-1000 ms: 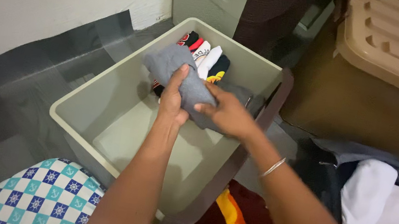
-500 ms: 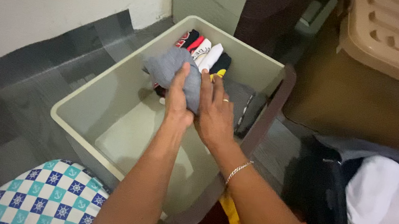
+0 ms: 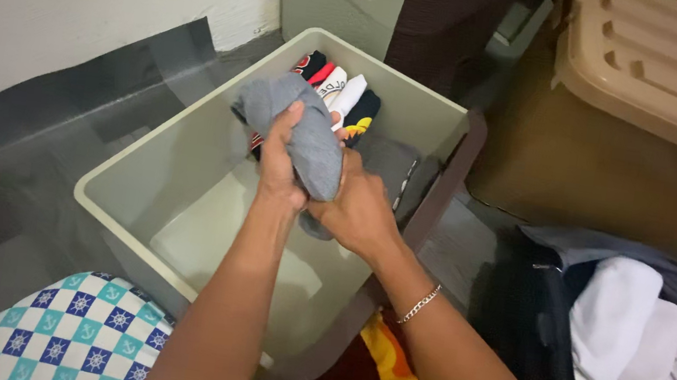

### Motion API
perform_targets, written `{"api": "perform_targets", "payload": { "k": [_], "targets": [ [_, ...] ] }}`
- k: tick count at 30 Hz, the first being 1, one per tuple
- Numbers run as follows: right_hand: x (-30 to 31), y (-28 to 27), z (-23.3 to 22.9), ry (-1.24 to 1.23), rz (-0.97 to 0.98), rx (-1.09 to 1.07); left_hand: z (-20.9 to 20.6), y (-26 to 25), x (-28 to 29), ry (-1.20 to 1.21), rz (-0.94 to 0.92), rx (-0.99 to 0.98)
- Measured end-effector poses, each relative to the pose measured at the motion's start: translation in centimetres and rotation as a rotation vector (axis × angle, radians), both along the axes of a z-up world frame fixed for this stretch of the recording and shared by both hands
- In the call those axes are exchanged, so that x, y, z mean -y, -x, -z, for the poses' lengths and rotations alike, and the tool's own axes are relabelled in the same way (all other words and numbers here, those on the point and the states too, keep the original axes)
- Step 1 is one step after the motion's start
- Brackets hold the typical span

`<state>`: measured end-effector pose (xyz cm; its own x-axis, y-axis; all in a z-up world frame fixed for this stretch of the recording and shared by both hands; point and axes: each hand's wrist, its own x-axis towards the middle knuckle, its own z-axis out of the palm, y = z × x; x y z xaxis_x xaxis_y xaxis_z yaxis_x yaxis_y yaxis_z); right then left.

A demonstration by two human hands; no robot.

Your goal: The person folds various clothing items from a plastic bin and places them into a black duffel bag. The person folds white, grey, and patterned shirts one by one and arranges them neatly inside the bag.

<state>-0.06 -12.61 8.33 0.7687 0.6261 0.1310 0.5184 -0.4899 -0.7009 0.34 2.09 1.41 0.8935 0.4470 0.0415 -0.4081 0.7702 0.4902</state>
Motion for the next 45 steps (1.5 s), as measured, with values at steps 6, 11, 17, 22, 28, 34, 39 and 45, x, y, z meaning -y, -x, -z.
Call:
{"api": "perform_targets", "payload": {
  "k": [6,11,17,22,28,34,39,45],
  "targets": [
    [1.7,-0.6,0.2,-0.218,-0.169,-0.213,-0.9,1.1,-0.3,0.033,0.052,0.059],
    [2.6,-0.6,1.6,-0.238,-0.091,-0.457,-0.8,0.6,0.4,-0.080,0.062,-0.045],
    [4.8,-0.1,1.4,-0.533,-0.071,-0.591,-3.2,0.5,2.7,-0.108,0.015,-0.172],
    [8.3,-0.7,0.6,-0.642,-0.019,-0.844,-6.9,1.2,5.8,-0.209,0.046,-0.172],
    [13.3,-0.7,0.7,-0.885,-0.095,-1.056,-9.7,1.6,10.0,-0.113,0.253,-0.112],
    [18.9,0.1,2.2,-1.057,-0.172,-1.149,-9.7,0.9,15.3,-0.176,0.353,-0.060],
    [24.0,0.3,3.2,-1.088,-0.091,-1.157,-9.6,0.4,20.3,-0.192,0.443,-0.068],
    [29.0,0.3,3.7,-1.172,0.044,-1.157,-9.9,0.0,26.3,-0.264,0.455,-0.071]
  ]
}}
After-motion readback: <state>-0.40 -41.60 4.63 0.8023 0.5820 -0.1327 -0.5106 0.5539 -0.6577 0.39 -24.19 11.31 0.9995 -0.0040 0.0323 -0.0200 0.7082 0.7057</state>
